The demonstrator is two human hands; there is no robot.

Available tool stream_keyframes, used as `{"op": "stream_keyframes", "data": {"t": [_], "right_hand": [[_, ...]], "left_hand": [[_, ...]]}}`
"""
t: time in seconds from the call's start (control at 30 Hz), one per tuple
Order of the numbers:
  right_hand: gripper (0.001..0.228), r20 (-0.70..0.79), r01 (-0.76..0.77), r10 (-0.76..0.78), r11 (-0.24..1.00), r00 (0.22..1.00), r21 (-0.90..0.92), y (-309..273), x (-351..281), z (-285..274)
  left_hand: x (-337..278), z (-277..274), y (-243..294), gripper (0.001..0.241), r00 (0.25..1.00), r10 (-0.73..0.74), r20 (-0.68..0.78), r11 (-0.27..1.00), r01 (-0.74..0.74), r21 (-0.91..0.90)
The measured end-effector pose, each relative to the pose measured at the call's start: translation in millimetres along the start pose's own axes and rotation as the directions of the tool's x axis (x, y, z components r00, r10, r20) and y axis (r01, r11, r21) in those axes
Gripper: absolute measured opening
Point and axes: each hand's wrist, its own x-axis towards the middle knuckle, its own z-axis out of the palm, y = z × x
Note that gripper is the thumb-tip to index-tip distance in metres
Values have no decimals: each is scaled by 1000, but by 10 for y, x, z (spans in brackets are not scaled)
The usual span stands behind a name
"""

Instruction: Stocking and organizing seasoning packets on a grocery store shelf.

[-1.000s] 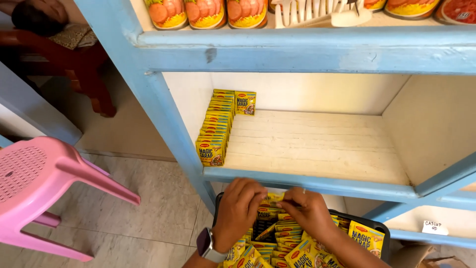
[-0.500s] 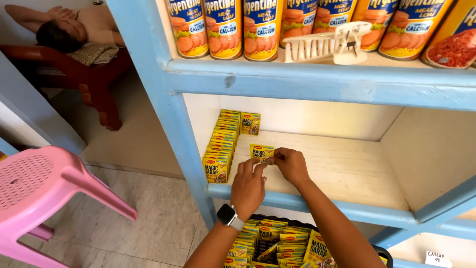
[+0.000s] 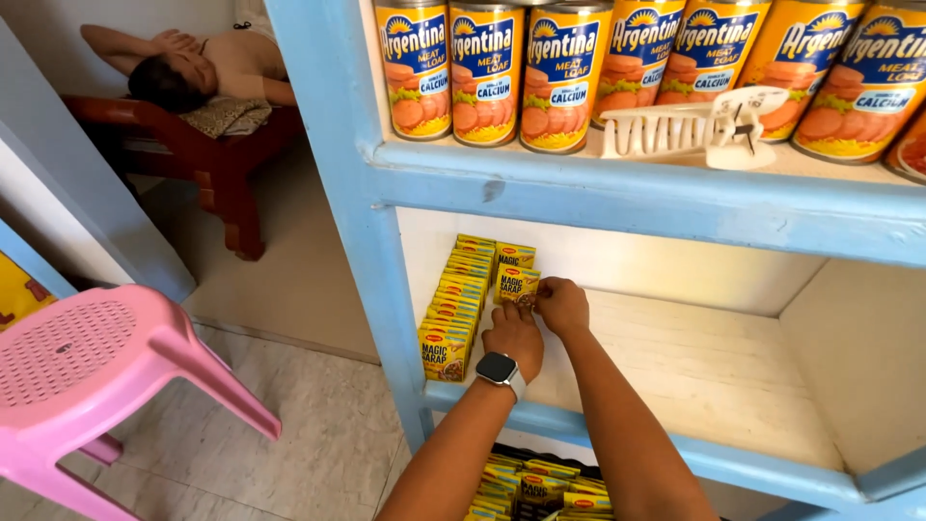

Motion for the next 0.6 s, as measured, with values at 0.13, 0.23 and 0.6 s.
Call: {"op": "stream_keyframes", "data": {"t": [0.13,0.23,0.6], "right_hand": [[26,-51,20,-22,999,998,-27,70,170,135],[28,-80,32,-34,999,996,-33,41,208,182],[27,-81,-21,48,954,996,298,24,160,132]], "left_hand": [[178,59,4,51,998,-52,-20,999,52,-15],[248,0,-6,56,995,-94,30,993,96,-68],[363,172,-35,63,992,-113,59,992,116,-45]]}}
